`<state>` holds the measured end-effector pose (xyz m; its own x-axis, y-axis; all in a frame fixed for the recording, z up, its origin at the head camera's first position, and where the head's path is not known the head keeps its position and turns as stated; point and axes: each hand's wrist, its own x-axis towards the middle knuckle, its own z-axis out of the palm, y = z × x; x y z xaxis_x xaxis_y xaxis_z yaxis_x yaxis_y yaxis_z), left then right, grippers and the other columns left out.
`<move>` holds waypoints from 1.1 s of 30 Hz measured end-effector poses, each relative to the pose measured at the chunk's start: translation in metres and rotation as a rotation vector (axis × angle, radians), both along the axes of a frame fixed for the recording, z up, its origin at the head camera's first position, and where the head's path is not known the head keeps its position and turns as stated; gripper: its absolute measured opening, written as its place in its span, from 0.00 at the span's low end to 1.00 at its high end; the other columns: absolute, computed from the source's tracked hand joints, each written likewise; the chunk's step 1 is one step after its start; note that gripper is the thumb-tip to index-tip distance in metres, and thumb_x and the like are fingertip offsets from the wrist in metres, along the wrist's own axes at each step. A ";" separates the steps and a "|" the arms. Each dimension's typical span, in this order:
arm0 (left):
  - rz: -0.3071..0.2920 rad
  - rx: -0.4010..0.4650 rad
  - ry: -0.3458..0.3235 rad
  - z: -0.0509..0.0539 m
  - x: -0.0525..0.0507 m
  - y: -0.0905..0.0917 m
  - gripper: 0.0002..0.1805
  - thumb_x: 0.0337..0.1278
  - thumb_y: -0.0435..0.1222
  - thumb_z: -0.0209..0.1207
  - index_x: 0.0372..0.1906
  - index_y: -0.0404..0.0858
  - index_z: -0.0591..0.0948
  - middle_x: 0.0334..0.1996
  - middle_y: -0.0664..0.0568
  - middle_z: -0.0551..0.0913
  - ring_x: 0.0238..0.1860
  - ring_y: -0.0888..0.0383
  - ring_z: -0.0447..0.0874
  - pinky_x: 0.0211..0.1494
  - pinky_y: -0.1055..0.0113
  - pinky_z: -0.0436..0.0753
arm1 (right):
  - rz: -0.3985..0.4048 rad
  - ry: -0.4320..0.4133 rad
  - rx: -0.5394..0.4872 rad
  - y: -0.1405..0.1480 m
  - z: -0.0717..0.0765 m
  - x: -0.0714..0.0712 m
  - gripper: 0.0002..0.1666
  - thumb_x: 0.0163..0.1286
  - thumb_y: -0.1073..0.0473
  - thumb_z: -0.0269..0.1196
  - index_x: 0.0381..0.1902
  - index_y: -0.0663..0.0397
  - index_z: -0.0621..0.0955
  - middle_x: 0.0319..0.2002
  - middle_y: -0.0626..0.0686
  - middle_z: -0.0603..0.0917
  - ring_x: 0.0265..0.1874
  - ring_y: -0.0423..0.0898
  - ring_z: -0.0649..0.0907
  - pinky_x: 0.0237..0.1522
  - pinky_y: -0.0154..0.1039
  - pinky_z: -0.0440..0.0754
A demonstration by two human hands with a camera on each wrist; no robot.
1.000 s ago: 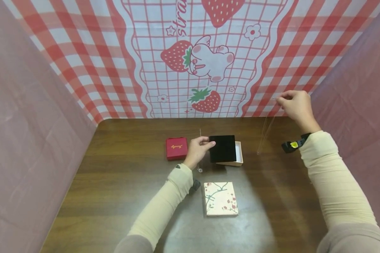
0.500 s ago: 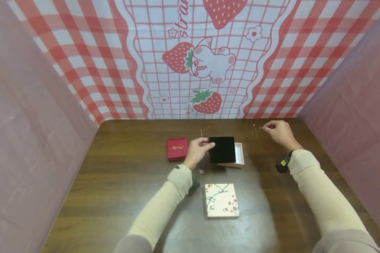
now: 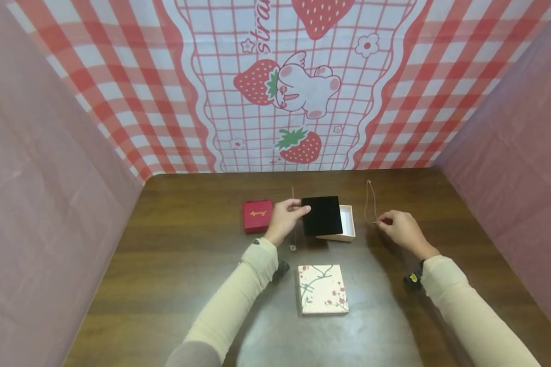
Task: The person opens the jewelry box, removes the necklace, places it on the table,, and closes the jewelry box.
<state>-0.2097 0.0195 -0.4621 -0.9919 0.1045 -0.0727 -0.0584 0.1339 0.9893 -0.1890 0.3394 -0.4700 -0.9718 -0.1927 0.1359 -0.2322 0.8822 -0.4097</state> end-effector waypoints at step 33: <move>-0.013 0.045 -0.010 -0.004 0.001 0.003 0.21 0.57 0.38 0.66 0.52 0.30 0.81 0.44 0.37 0.87 0.37 0.56 0.86 0.45 0.62 0.87 | 0.036 -0.040 0.149 -0.005 -0.016 0.023 0.07 0.60 0.59 0.67 0.26 0.58 0.86 0.25 0.52 0.85 0.26 0.47 0.81 0.31 0.48 0.80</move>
